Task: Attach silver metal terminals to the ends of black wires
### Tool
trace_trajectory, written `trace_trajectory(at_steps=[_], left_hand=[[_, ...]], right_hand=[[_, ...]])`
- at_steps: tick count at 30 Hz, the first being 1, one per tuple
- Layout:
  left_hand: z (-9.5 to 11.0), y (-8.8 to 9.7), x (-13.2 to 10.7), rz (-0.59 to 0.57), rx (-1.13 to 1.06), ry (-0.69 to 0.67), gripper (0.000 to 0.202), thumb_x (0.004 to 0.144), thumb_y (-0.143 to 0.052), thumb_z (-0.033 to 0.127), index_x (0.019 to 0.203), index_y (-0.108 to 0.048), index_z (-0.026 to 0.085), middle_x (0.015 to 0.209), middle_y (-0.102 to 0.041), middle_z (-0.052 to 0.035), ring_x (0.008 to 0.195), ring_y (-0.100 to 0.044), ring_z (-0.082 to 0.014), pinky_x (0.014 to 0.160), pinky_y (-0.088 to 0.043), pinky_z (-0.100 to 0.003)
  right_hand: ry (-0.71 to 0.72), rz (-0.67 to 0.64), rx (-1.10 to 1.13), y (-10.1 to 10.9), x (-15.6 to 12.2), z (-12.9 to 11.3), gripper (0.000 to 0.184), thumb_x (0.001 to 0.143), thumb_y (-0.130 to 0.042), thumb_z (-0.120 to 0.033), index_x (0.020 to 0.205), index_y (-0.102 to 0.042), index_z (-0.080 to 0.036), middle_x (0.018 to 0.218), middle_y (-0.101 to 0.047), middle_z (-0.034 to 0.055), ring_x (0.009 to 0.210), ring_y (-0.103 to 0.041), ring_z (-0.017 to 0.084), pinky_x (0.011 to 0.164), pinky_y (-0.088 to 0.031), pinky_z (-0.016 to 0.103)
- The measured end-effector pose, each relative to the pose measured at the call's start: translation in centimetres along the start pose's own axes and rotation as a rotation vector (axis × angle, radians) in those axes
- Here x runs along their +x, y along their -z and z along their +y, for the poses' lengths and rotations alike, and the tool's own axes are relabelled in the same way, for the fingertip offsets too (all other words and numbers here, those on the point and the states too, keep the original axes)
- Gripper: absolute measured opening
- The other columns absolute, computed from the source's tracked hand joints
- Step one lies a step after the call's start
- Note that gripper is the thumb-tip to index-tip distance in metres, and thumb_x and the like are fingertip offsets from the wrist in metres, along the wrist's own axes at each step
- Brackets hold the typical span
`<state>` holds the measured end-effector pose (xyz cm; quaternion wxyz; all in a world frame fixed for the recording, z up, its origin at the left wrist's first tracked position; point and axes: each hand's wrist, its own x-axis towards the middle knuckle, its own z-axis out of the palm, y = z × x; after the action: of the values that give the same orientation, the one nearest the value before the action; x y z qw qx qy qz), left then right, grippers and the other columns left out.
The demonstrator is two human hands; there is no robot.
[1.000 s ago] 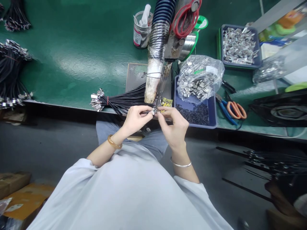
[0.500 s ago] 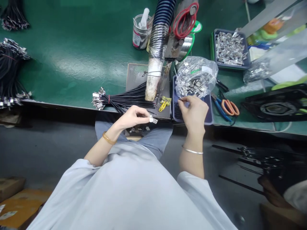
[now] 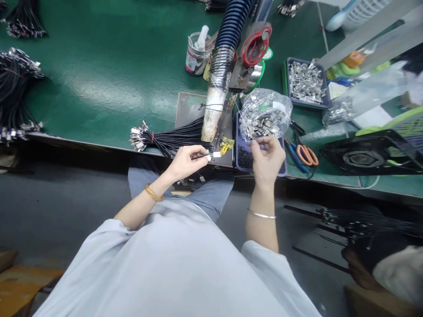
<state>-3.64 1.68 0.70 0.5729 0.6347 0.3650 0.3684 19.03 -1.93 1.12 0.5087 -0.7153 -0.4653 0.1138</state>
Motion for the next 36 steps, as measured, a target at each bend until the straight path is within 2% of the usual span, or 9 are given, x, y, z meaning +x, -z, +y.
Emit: trace_trajectory(at_steps=[2,5,9,12,16,25,31,34,36], left_hand=[[0.0,-0.4,-0.2,0.054,0.087,-0.031,0.013,0.076,-0.061,0.02,0.064,-0.063,0.014,0.061,-0.06,0.002,0.057,-0.051,-0.0087,0.056,-0.041,-0.02],[0.1,-1.0,-0.6,0.113,0.193,-0.121,0.014,0.077,-0.057,0.016,0.062,-0.058,0.016,0.06,-0.056,0.0032,0.054,-0.048,-0.0079,0.053,-0.038,-0.019],[0.1,-1.4,-0.9,0.142,0.351,-0.257,0.017,0.077,-0.056,0.012,0.062,-0.053,0.017,0.06,-0.053,0.0037,0.055,-0.047,-0.0083,0.055,-0.036,-0.021],[0.0,-1.4,-1.0,0.131,0.439,-0.306,0.018,0.079,-0.057,0.012,0.063,-0.052,0.017,0.062,-0.052,0.0035,0.056,-0.047,-0.0091,0.056,-0.035,-0.022],[0.0,-1.4,-1.1,0.127,0.476,-0.346,0.019,0.08,-0.057,0.011,0.063,-0.05,0.018,0.061,-0.05,0.0041,0.055,-0.045,-0.0091,0.056,-0.034,-0.022],[0.2,-1.3,-1.1,0.101,0.445,-0.31,0.02,0.079,-0.056,0.012,0.062,-0.047,0.019,0.061,-0.049,0.0038,0.056,-0.043,-0.0097,0.057,-0.034,-0.023],[0.3,-1.1,-1.2,0.075,0.436,-0.344,0.022,0.081,-0.057,0.013,0.062,-0.048,0.019,0.061,-0.046,0.0041,0.056,-0.041,-0.0095,0.057,-0.034,-0.024],[0.3,-0.7,-1.1,0.048,0.423,-0.421,0.02,0.083,-0.058,0.012,0.065,-0.054,0.018,0.061,-0.05,0.0033,0.058,-0.044,-0.0107,0.061,-0.037,-0.024],[0.3,-0.4,-1.1,0.031,0.419,-0.465,0.018,0.085,-0.06,0.014,0.068,-0.06,0.018,0.062,-0.053,0.0021,0.062,-0.047,-0.0119,0.066,-0.04,-0.026]], right_hand=[[-0.062,-0.043,0.22,0.1,-2.3,-1.0,0.017,0.074,-0.073,-0.037,0.079,-0.066,-0.021,0.075,-0.068,-0.0001,0.064,-0.062,0.013,0.06,-0.048,0.026],[-0.17,-0.246,0.324,-0.6,-5.5,-2.6,0.024,0.071,-0.08,-0.041,0.082,-0.072,-0.022,0.08,-0.074,0.001,0.059,-0.06,0.012,0.056,-0.048,0.024],[-0.177,-0.248,0.285,-2.6,-7.5,-3.4,0.027,0.083,-0.071,-0.048,0.078,-0.071,-0.021,0.074,-0.075,0.0019,0.062,-0.065,0.015,0.06,-0.052,0.027],[-0.123,-0.258,0.235,-3.5,-7.7,-3.3,0.033,0.09,-0.061,-0.049,0.074,-0.068,-0.021,0.071,-0.073,0.0016,0.064,-0.066,0.016,0.062,-0.052,0.028],[-0.082,-0.284,0.204,-3.7,-7.5,-3.4,0.033,0.093,-0.056,-0.046,0.074,-0.065,-0.021,0.071,-0.071,0.001,0.065,-0.063,0.015,0.063,-0.049,0.027],[-0.073,-0.302,0.22,-3.6,-7.4,-3.8,0.034,0.093,-0.057,-0.049,0.074,-0.063,-0.021,0.067,-0.067,-0.0004,0.06,-0.058,0.014,0.06,-0.045,0.026],[0.06,-0.263,0.028,-3.3,-7.3,-4.4,0.046,0.094,-0.056,-0.054,0.061,-0.056,-0.022,0.058,-0.055,-0.0026,0.054,-0.045,0.011,0.057,-0.038,0.027],[-0.013,-0.236,0.082,-3.2,-6.9,-4.2,0.049,0.092,-0.057,-0.059,0.06,-0.058,-0.021,0.055,-0.054,-0.0032,0.052,-0.043,0.011,0.055,-0.037,0.026],[-0.077,-0.246,0.173,-3.1,-6.6,-3.9,0.049,0.089,-0.06,-0.062,0.062,-0.061,-0.021,0.055,-0.057,-0.003,0.053,-0.048,0.011,0.056,-0.04,0.026]])
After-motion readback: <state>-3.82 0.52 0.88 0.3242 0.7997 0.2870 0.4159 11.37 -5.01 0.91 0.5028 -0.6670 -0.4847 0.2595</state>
